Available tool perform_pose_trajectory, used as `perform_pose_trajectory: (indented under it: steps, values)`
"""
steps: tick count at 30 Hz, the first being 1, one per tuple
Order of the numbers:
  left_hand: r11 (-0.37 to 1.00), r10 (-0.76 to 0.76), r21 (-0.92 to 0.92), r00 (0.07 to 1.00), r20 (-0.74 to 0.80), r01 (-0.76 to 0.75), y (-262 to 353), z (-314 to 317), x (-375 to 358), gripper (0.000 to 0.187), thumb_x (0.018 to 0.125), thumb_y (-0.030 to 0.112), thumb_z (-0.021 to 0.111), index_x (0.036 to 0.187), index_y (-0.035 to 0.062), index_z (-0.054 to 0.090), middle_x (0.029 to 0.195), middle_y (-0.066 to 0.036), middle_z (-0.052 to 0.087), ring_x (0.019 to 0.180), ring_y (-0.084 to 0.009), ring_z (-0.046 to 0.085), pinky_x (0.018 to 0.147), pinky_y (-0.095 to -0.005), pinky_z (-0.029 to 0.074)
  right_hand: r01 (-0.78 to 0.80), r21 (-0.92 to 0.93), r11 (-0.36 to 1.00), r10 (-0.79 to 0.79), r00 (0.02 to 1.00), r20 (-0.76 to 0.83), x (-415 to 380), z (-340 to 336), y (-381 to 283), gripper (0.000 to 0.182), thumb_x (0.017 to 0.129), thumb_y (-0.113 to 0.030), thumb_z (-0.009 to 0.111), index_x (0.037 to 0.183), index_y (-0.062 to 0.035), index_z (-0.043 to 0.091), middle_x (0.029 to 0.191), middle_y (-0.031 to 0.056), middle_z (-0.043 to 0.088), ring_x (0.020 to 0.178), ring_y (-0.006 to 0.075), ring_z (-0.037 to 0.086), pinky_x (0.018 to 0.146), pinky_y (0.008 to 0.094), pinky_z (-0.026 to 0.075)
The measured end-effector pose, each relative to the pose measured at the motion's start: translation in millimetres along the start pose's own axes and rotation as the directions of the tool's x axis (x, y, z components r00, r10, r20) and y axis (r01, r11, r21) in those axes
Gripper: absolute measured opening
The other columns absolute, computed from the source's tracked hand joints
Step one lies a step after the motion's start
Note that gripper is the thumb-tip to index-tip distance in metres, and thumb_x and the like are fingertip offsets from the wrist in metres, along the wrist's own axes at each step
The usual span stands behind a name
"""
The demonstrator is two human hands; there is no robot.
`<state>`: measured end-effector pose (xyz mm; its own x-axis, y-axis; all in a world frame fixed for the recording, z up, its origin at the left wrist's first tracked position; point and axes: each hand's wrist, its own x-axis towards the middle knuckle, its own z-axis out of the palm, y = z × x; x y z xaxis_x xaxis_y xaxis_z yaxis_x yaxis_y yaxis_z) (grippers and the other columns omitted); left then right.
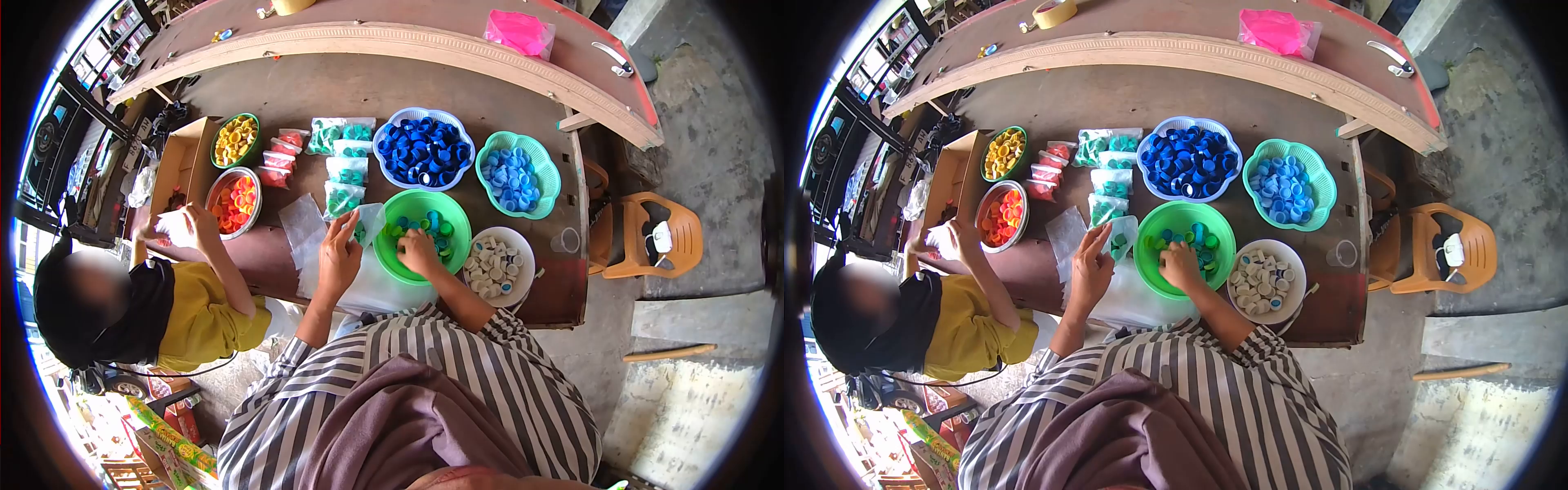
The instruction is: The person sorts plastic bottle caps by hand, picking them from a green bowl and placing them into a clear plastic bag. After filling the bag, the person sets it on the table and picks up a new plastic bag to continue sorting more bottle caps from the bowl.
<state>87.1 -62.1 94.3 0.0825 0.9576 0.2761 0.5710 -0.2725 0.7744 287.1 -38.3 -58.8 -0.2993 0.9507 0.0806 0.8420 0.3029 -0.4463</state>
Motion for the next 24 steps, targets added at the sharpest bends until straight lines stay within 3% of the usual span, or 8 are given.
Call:
perform_pose_trajectory:
  steps: [1,3,8,13,15,16,19,24]
  values:
    - [1.000,0.004,0.003,1.000,0.006,-0.004,0,0,0,0.061,0.074,-0.011,0.049,0.132,0.0060,0.056,0.123,-0.017,0.059,0.076,-0.0252,0.063,0.066,-0.0316,0.050,0.000,-0.001,1.000,0.000,1.000,0.001,3,-8,2,0.007,0.075,-0.017,0.070,0.073,-0.0114,0.069,0.086,0.0121,0.058,0.093,0.0315,0.056,0.076,0.0442,0.045]
    - [1.000,0.007,0.004,1.000,0.012,-0.007,0,2,0,0.061,0.074,-0.011,0.050,0.132,0.0063,0.056,0.123,-0.017,0.059,0.075,-0.0246,0.063,0.066,-0.0313,0.050,-0.101,0.499,0.861,0.163,0.983,-0.082,13,-28,7,0.010,0.077,-0.016,0.071,0.072,-0.0084,0.066,0.088,0.0122,0.059,0.096,0.0319,0.056,0.078,0.0435,0.044]
    - [0.999,0.044,-0.001,0.999,0.000,-0.044,-4,12,2,0.063,0.075,-0.010,0.052,0.134,0.0093,0.055,0.125,-0.015,0.059,0.057,-0.0135,0.055,0.057,-0.0275,0.048,0.231,0.383,0.894,0.071,0.773,-0.631,19,-121,-51,0.016,0.083,-0.006,0.068,0.094,-0.0034,0.057,0.098,0.0123,0.056,0.091,0.0311,0.055,0.080,0.0419,0.043]
    - [0.999,0.039,-0.022,0.999,0.009,-0.038,0,15,6,0.063,0.075,-0.009,0.053,0.135,0.0090,0.054,0.126,-0.014,0.058,0.055,-0.0130,0.054,0.056,-0.0279,0.048,0.418,0.139,0.898,-0.355,0.873,-0.334,20,-145,-68,0.013,0.084,-0.009,0.067,0.096,-0.0071,0.062,0.100,0.0083,0.058,0.093,0.0283,0.057,0.082,0.0411,0.045]
    - [0.999,0.039,-0.019,0.999,-0.003,-0.039,-2,12,6,0.062,0.075,-0.009,0.053,0.135,0.0087,0.054,0.127,-0.014,0.058,0.055,-0.0130,0.054,0.055,-0.0279,0.048,0.323,0.433,0.842,-0.106,0.885,-0.453,27,-128,-52,0.013,0.083,-0.009,0.067,0.096,-0.0076,0.064,0.098,0.0089,0.058,0.091,0.0284,0.058,0.079,0.0410,0.046]
    - [1.000,0.023,-0.017,1.000,0.006,-0.022,0,9,6,0.061,0.076,-0.009,0.053,0.135,0.0071,0.054,0.127,-0.014,0.057,0.059,-0.0151,0.055,0.058,-0.0283,0.048,0.144,0.600,0.787,0.093,0.933,-0.347,27,-119,-45,0.010,0.082,-0.007,0.068,0.091,-0.0054,0.064,0.094,0.0091,0.058,0.088,0.0285,0.058,0.078,0.0417,0.047]
    - [1.000,-0.005,-0.018,1.000,0.023,0.006,3,5,4,0.059,0.077,-0.009,0.053,0.135,0.0056,0.053,0.127,-0.014,0.057,0.064,-0.0172,0.057,0.061,-0.0287,0.048,-0.060,0.001,0.998,0.060,0.995,-0.077,14,-61,7,0.007,0.083,-0.012,0.063,0.079,-0.0071,0.066,0.090,0.0114,0.058,0.088,0.0310,0.056,0.075,0.0439,0.047]
    - [0.999,-0.030,-0.025,0.999,0.035,0.030,2,6,4,0.059,0.078,-0.009,0.053,0.135,0.0062,0.053,0.127,-0.014,0.057,0.063,-0.0172,0.056,0.061,-0.0289,0.048,0.009,-0.236,0.972,-0.018,0.999,-0.032,-21,-17,23,0.014,0.077,-0.014,0.067,0.065,-0.0062,0.065,0.086,0.0118,0.055,0.091,0.0297,0.053,0.077,0.0431,0.044]
